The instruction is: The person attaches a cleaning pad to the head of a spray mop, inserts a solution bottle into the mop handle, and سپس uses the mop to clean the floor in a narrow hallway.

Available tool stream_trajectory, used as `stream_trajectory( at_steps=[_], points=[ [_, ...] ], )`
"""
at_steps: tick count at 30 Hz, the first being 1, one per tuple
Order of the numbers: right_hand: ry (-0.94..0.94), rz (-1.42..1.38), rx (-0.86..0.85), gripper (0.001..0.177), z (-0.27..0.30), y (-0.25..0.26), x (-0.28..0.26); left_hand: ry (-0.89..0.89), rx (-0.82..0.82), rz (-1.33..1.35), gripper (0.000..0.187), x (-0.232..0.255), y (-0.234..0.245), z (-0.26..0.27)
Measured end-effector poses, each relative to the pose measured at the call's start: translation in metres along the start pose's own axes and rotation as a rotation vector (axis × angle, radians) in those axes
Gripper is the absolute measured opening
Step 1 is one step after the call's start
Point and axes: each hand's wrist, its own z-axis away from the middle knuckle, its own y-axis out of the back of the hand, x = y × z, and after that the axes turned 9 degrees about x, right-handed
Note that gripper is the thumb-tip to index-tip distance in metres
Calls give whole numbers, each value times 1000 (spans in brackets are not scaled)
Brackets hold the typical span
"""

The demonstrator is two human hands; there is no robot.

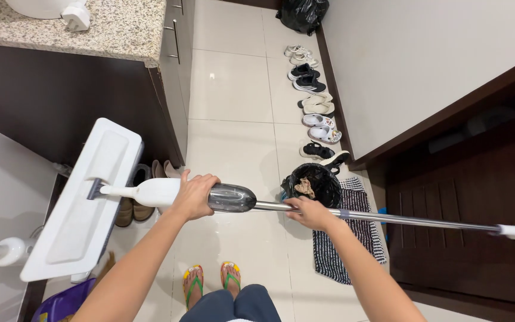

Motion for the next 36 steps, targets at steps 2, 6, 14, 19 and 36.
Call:
stream_trajectory(
  at_steps=[2,6,14,19,36],
  points=[
    [76,-47,5,50,-7,-5,-18,-10,3,19,67,-3,2,4],
    [23,14,-64,47,-8,8,-53,-21,41,28,72,-20,-1,18],
    [-16,121,49,50,-7,14,-130,104,230,-57,76,-54,-23,25],
    [47,198,89,47,-13,10,-163,673,749,388,76,-53,-35,27],
    [136,71,108,36,-16,1,-215,1718,744,1091,120,-90,-16,21]
  ],
)
